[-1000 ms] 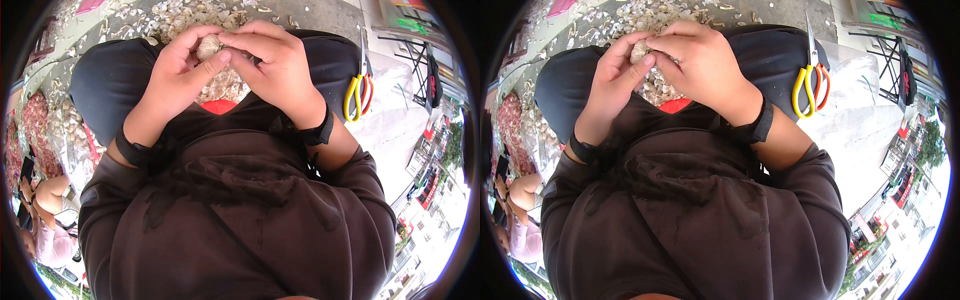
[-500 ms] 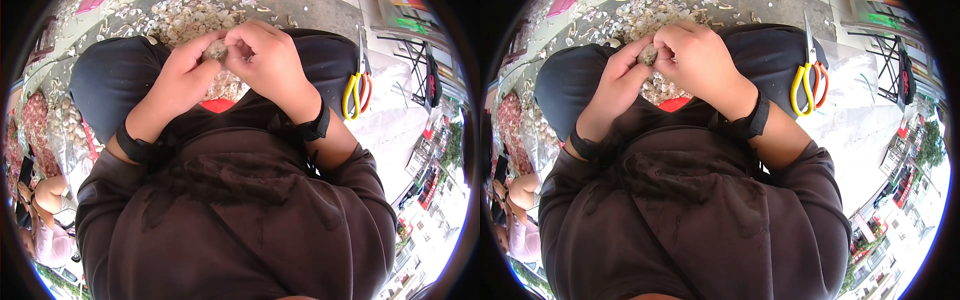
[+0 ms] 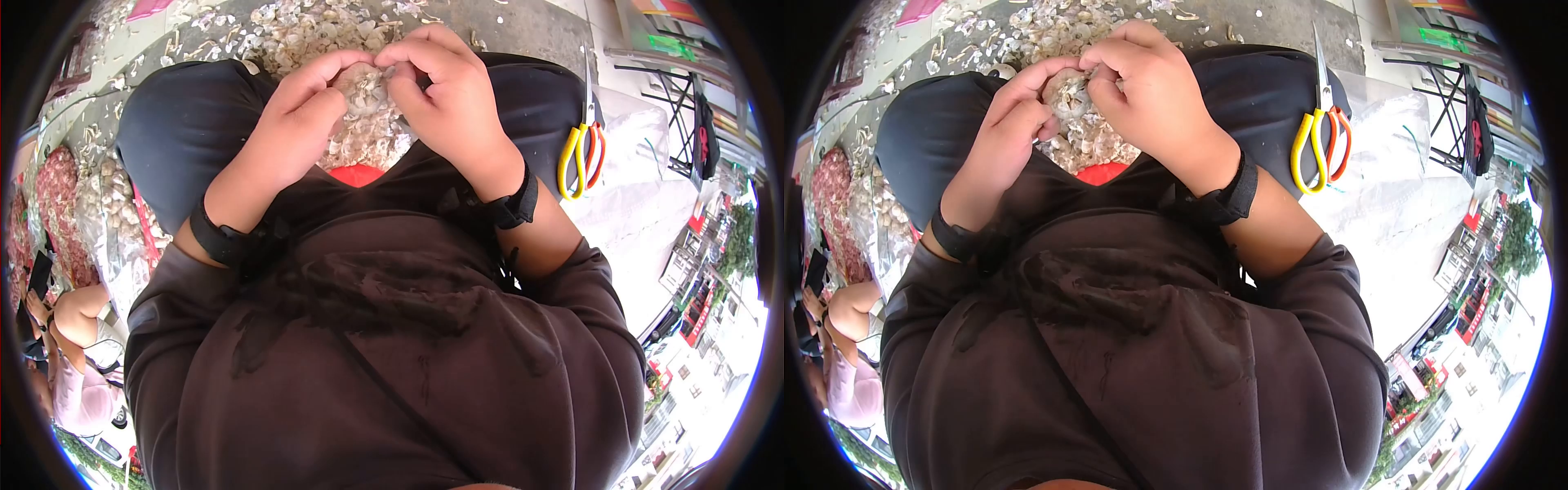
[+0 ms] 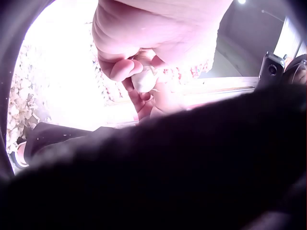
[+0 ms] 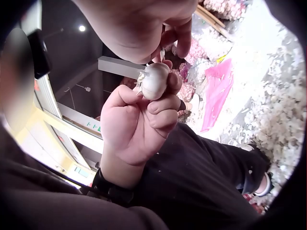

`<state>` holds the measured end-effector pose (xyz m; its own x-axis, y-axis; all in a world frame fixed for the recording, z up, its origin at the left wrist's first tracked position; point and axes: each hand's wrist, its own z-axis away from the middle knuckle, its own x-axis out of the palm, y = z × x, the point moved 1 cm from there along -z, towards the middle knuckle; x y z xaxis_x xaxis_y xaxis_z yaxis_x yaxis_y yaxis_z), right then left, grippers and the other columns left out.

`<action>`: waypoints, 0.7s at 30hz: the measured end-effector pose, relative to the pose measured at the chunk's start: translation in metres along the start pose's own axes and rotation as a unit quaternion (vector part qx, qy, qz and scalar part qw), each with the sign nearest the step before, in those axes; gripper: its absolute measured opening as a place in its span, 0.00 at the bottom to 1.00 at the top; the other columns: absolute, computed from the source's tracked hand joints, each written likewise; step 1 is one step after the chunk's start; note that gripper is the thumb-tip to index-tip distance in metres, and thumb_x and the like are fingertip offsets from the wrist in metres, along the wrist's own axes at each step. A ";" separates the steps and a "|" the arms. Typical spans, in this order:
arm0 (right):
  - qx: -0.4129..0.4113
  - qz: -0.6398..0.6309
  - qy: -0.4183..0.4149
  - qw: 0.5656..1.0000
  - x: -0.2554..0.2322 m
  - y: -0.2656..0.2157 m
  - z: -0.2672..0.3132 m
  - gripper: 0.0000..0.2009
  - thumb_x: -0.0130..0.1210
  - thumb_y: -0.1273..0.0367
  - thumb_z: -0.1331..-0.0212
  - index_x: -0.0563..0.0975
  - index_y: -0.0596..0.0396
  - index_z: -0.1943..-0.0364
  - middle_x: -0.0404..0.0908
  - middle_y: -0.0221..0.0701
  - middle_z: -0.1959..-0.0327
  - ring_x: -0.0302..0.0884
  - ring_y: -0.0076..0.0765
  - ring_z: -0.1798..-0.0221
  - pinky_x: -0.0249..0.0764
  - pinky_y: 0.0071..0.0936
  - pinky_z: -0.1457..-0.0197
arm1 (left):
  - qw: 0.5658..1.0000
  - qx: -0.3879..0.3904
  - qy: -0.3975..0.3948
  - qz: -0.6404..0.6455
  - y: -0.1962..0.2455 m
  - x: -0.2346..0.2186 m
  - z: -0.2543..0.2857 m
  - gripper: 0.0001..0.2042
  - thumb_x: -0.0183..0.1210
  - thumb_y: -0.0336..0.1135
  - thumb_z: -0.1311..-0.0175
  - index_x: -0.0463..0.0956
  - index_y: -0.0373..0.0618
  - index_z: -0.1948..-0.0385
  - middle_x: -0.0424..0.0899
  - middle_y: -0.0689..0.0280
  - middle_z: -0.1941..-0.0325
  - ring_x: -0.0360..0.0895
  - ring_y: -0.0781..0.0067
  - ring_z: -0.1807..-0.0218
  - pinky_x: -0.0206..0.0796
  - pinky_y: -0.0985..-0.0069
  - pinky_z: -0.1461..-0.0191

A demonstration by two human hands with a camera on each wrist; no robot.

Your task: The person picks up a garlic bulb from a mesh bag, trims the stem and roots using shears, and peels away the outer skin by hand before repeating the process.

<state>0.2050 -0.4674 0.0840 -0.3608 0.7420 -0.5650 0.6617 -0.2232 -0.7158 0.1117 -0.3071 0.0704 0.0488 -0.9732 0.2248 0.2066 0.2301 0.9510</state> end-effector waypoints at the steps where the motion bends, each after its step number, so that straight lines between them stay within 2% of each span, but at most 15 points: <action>1: -0.008 -0.001 0.013 1.000 0.000 0.001 0.000 0.11 0.57 0.80 0.55 0.82 0.54 0.66 0.77 0.35 0.70 0.76 0.38 0.75 0.74 0.30 0.70 | 1.000 -0.008 -0.003 0.024 0.003 0.002 0.001 0.19 0.46 0.24 0.39 0.72 0.38 0.45 0.70 0.75 0.72 0.61 0.88 0.74 0.55 0.86 0.71; 4: -0.014 0.027 0.006 1.000 -0.005 0.007 -0.001 0.11 0.57 0.79 0.54 0.82 0.55 0.64 0.79 0.36 0.65 0.77 0.39 0.73 0.75 0.30 0.68 | 0.999 -0.010 -0.019 0.036 0.008 0.000 0.001 0.18 0.47 0.26 0.38 0.73 0.38 0.46 0.71 0.75 0.71 0.61 0.88 0.74 0.54 0.86 0.72; 7: -0.070 -0.095 0.000 0.993 -0.001 -0.002 -0.006 0.11 0.58 0.79 0.53 0.82 0.56 0.64 0.80 0.36 0.65 0.79 0.40 0.70 0.76 0.29 0.66 | 0.998 -0.020 -0.003 0.057 0.007 0.000 0.002 0.15 0.49 0.31 0.35 0.73 0.38 0.48 0.72 0.75 0.71 0.61 0.89 0.74 0.55 0.86 0.72; 10: -0.074 -0.057 -0.034 0.995 -0.003 -0.004 -0.005 0.11 0.59 0.78 0.53 0.82 0.56 0.64 0.81 0.36 0.67 0.79 0.39 0.70 0.77 0.29 0.66 | 0.997 -0.026 -0.023 0.066 0.002 -0.005 0.002 0.14 0.51 0.36 0.32 0.74 0.38 0.51 0.73 0.75 0.70 0.62 0.90 0.74 0.55 0.86 0.72; 13: -0.046 -0.054 -0.024 0.997 -0.003 -0.005 -0.002 0.10 0.60 0.78 0.55 0.81 0.57 0.66 0.79 0.33 0.74 0.78 0.39 0.74 0.76 0.30 0.69 | 0.998 -0.038 -0.016 0.044 0.004 -0.005 0.004 0.14 0.52 0.40 0.31 0.74 0.38 0.53 0.73 0.75 0.70 0.63 0.88 0.73 0.57 0.85 0.70; 16: -0.016 -0.050 -0.055 0.997 -0.006 -0.006 0.001 0.08 0.62 0.81 0.53 0.81 0.59 0.67 0.81 0.31 0.72 0.80 0.24 0.75 0.75 0.19 0.72 | 0.998 0.023 0.016 -0.063 -0.003 -0.002 0.003 0.15 0.53 0.41 0.30 0.73 0.37 0.54 0.73 0.73 0.72 0.65 0.83 0.72 0.60 0.82 0.69; 19: -0.002 -0.025 -0.061 0.998 -0.007 -0.007 0.002 0.06 0.62 0.80 0.54 0.80 0.59 0.70 0.80 0.29 0.75 0.79 0.22 0.76 0.75 0.19 0.73 | 0.977 0.105 -0.009 -0.185 -0.001 0.003 0.003 0.15 0.54 0.41 0.30 0.72 0.37 0.54 0.73 0.69 0.73 0.66 0.79 0.72 0.62 0.79 0.67; 21: 0.005 -0.018 -0.064 0.998 -0.007 -0.008 0.002 0.06 0.62 0.79 0.54 0.80 0.58 0.71 0.79 0.28 0.76 0.79 0.21 0.76 0.74 0.18 0.73 | 0.972 0.104 -0.033 -0.209 0.000 0.002 0.004 0.14 0.54 0.40 0.30 0.71 0.37 0.55 0.72 0.68 0.74 0.67 0.79 0.71 0.62 0.78 0.67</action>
<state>0.2004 -0.4719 0.0927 -0.4663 0.6632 -0.5854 0.6398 -0.2042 -0.7409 0.1082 -0.3091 0.0722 -0.0604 -0.9810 -0.1842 -0.0082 -0.1840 0.9829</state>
